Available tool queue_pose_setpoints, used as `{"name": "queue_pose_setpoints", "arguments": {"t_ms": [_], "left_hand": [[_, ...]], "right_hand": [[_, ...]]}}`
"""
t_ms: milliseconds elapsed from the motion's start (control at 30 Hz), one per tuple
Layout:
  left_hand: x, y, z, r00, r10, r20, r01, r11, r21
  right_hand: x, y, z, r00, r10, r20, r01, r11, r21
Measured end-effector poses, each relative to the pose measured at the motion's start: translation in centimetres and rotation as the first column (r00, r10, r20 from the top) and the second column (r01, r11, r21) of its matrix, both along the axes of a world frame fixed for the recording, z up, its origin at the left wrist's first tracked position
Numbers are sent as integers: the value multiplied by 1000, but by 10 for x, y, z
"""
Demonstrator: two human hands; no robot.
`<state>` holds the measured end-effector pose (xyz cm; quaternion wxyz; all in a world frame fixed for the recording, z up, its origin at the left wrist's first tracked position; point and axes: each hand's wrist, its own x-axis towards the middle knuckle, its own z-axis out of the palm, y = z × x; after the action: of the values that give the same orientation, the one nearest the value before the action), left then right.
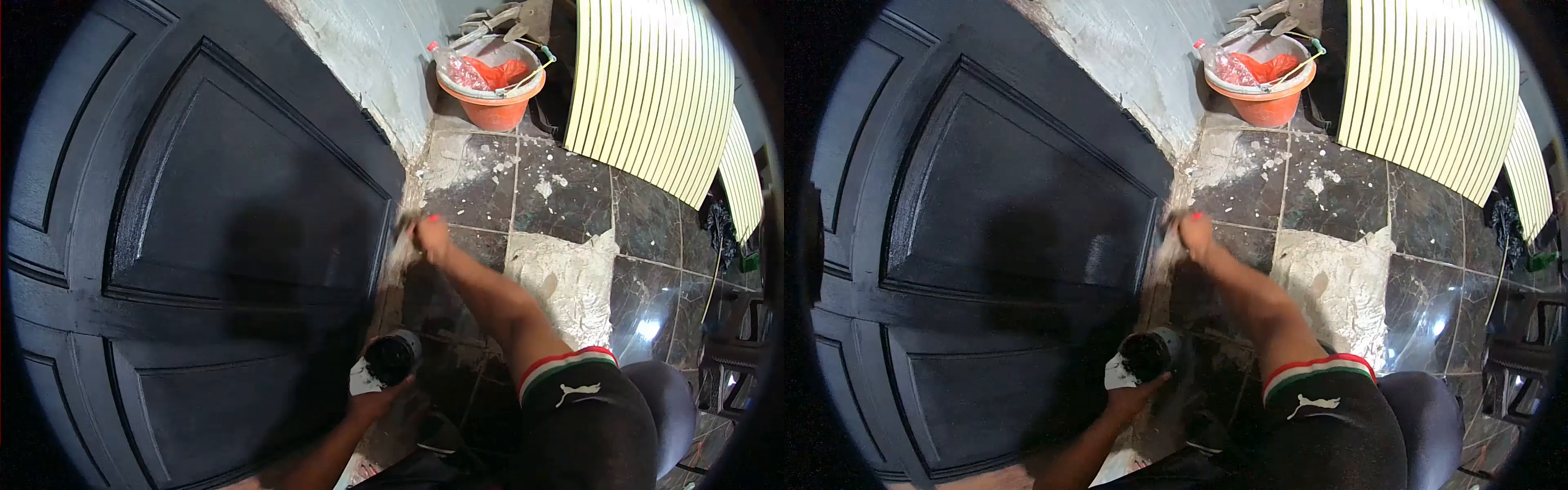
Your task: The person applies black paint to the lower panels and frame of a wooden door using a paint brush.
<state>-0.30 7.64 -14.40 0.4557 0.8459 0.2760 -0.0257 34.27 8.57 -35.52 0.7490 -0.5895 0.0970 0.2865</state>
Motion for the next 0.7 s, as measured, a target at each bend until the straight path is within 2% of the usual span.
{"name": "queue_pose_setpoints", "arguments": {"t_ms": [33,67,100,133,167,267,300,333,367,400,433,467,500,600,667,700], "left_hand": [[-1,3,0,999,-29,-32,31,998,47],[1,4,0,999,-54,1,53,994,93],[1,1,2,997,-74,31,69,989,134],[1,-1,3,994,-93,63,80,981,176],[1,-1,3,996,-63,63,54,988,142],[0,-3,4,997,17,72,-18,1000,17],[-2,-1,-1,996,35,79,-32,999,-37],[-2,0,-3,995,50,88,-42,995,-90],[0,0,-1,995,39,87,-35,998,-47],[3,-1,3,996,27,86,-27,1000,-3],[5,-2,5,996,15,84,-18,999,40],[5,-4,4,994,24,102,-27,999,29],[4,-4,1,992,32,119,-35,999,21],[4,-6,10,990,53,129,-52,999,-9],[4,-6,13,991,39,126,-38,999,-9],[3,-5,14,992,18,128,-19,1000,7]], "right_hand": [[26,-9,18,999,7,51,-12,995,94],[53,12,-14,974,-222,-32,223,942,252],[72,9,-9,957,-281,75,247,921,302],[74,9,-8,937,-341,-76,346,873,344],[71,5,9,894,-385,-229,446,816,369],[20,2,-9,965,-257,-47,249,852,461],[-5,-5,-30,998,-43,37,24,911,412],[-44,-11,-35,664,113,739,22,985,-170],[-83,-15,-27,995,1,103,-40,923,382],[-121,-21,-25,969,-55,241,-60,892,448],[-153,-29,-59,983,182,-35,-171,965,200],[-184,-49,-57,784,386,486,-373,919,-127],[-205,-63,-46,295,588,754,-336,802,-494],[-223,-71,-34,521,674,524,-670,703,-238],[-191,-52,-30,788,497,363,-511,857,-62],[-157,-35,-25,885,386,259,-402,916,9]]}}
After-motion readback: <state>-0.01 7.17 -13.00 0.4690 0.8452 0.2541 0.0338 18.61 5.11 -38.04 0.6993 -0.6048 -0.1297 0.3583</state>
